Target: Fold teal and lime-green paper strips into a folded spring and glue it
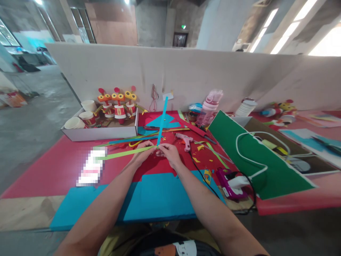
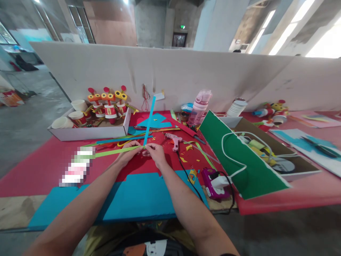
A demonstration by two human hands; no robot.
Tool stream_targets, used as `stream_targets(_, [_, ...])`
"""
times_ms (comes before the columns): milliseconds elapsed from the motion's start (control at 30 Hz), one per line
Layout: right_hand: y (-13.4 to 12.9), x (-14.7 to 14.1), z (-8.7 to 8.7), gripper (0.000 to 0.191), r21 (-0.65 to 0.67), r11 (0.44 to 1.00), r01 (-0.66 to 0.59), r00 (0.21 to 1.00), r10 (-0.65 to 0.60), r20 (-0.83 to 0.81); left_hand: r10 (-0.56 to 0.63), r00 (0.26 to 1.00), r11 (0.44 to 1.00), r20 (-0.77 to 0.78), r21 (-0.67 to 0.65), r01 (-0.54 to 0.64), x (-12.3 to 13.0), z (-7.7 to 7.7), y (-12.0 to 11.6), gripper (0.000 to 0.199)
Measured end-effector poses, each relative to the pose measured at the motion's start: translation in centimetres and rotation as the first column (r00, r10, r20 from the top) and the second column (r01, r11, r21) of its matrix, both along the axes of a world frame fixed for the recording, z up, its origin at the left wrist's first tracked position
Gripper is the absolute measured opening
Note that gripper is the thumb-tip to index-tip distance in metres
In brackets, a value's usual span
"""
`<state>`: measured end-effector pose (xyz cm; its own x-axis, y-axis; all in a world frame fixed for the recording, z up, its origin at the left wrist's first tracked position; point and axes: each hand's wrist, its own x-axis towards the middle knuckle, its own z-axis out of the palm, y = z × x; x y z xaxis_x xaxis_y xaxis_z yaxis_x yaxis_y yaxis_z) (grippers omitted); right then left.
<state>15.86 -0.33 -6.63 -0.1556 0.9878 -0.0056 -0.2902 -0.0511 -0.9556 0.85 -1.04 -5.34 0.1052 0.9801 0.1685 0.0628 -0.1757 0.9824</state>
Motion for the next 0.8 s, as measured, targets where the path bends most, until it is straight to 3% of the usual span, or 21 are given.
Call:
stream_targets(533, [-0.12,-0.08,0.12,0.031,-0.006,0.998,-0.068,0.997,0.068,-0.036,0.005,0.998,0.997,0.059,-0.072,-0.001,-0.1,-0.04,0.2,0.025])
stream_targets(800, [-0.14,-0.03,0.09,0.032,0.035,0.998,-0.052,0.997,0.05,0.058,-0.025,0.998,0.996,0.055,-0.081,0.03,0.05,0.31,0.07,0.022])
